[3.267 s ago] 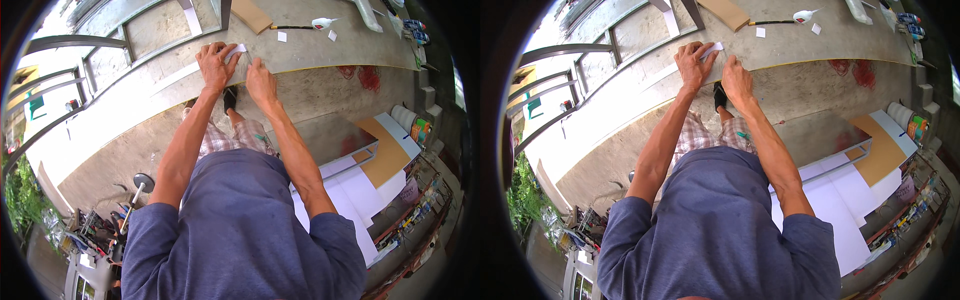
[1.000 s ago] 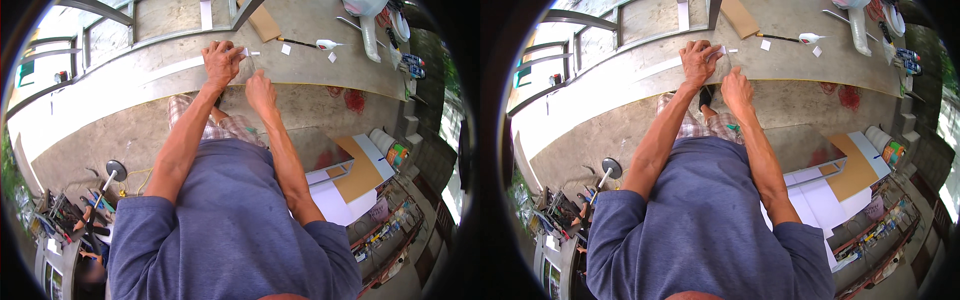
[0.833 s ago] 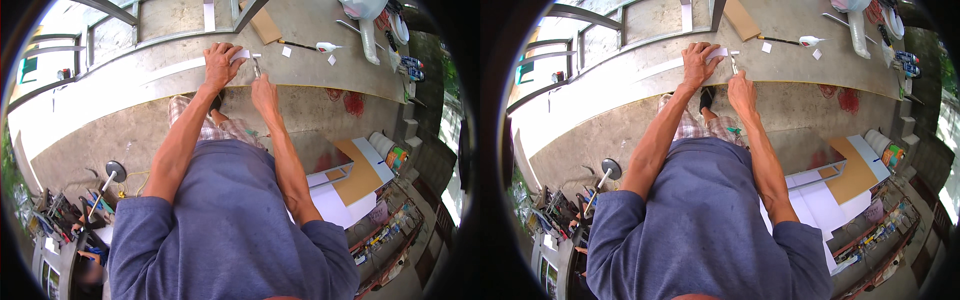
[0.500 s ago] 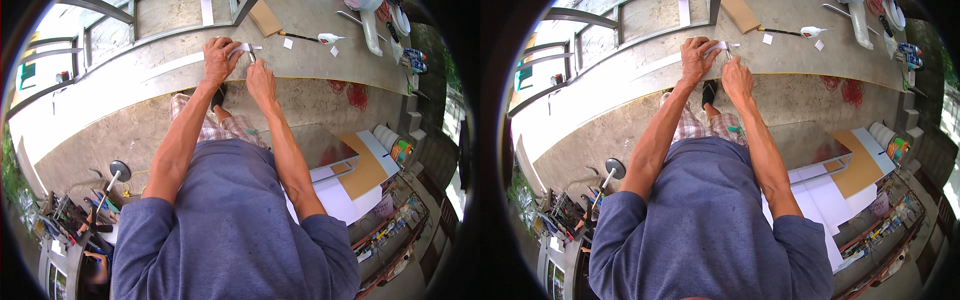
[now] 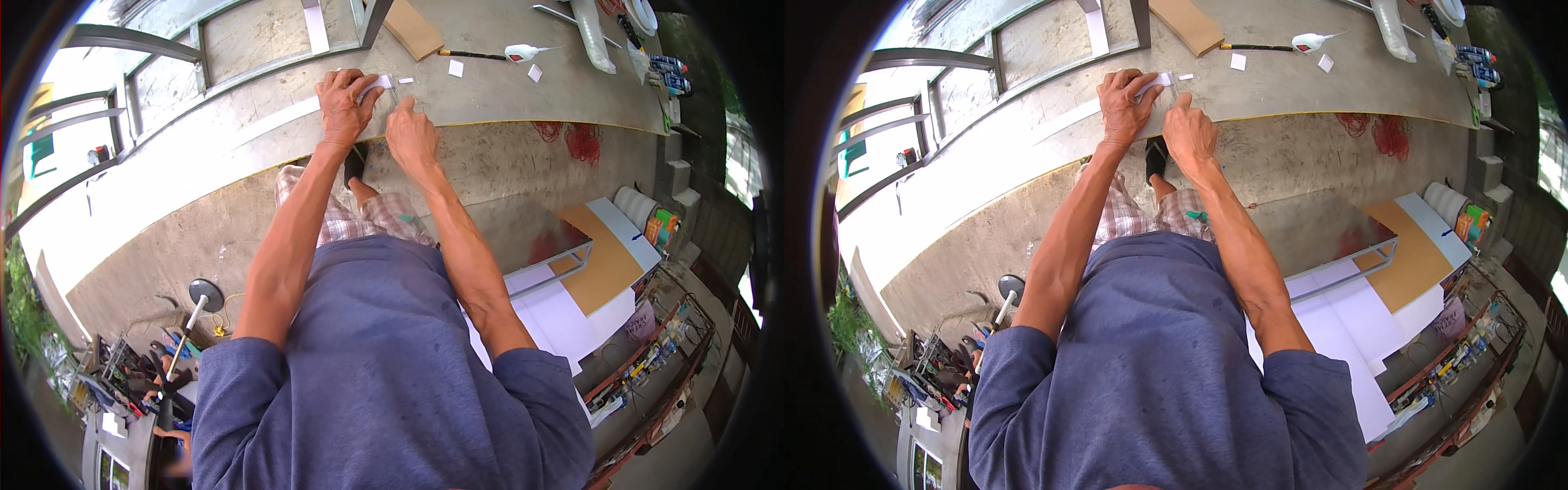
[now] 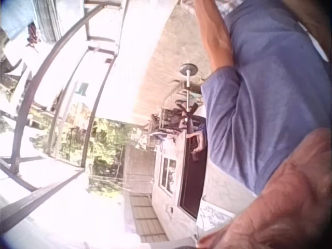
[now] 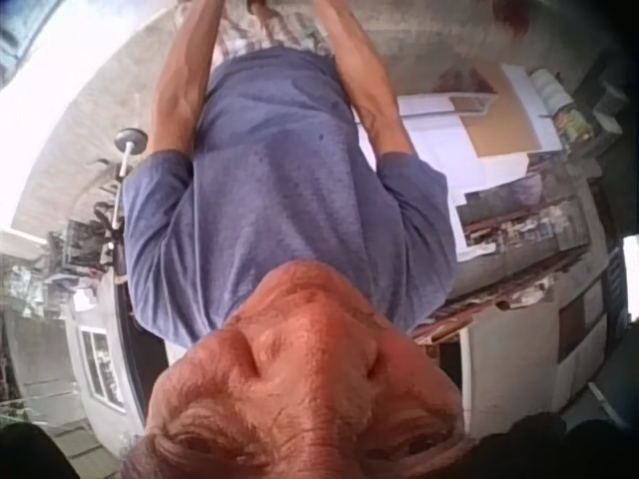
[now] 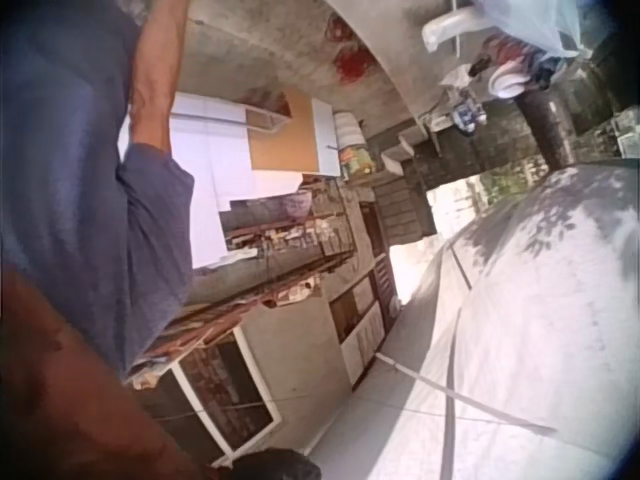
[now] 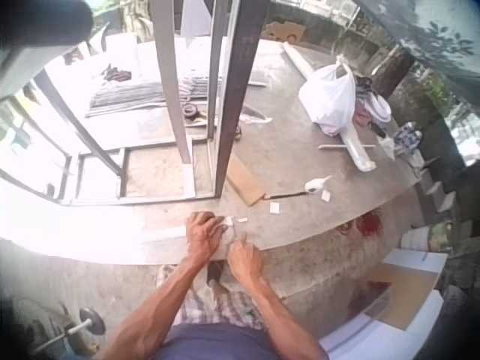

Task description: Measuring metal beams and applying adhesive strips to assemble a frame structure.

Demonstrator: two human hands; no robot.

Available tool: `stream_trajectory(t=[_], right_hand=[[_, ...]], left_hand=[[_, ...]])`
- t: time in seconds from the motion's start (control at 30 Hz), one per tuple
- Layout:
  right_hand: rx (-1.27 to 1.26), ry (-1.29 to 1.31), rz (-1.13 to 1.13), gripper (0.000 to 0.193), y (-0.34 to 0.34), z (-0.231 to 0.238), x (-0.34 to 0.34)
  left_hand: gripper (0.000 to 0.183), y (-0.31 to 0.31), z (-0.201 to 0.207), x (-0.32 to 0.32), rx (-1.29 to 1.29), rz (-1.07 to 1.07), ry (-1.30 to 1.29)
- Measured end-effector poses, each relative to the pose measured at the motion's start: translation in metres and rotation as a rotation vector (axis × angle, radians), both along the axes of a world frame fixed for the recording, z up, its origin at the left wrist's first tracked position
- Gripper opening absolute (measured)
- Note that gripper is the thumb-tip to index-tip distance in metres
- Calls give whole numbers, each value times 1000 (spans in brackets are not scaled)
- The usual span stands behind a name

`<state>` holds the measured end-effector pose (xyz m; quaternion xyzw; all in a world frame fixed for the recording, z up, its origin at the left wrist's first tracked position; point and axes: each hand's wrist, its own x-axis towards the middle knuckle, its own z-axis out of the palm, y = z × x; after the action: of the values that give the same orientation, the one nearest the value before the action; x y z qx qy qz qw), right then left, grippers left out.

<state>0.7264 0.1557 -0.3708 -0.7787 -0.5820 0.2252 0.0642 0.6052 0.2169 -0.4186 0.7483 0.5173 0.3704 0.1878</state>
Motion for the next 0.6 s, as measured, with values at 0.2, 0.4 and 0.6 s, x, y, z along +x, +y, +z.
stream_trajectory(t=[0.2, 0.4, 0.6], right_hand=[[24, 4, 13, 21, 0, 8, -3], [13, 18, -36, 21, 0, -1, -1], [27, 49, 3, 22, 0, 0, 0]], left_hand=[[23, 0, -3, -2, 21, 19, -14], [22, 1, 0, 0, 16, 5, -22], [22, 2, -2, -2, 22, 7, -22]])
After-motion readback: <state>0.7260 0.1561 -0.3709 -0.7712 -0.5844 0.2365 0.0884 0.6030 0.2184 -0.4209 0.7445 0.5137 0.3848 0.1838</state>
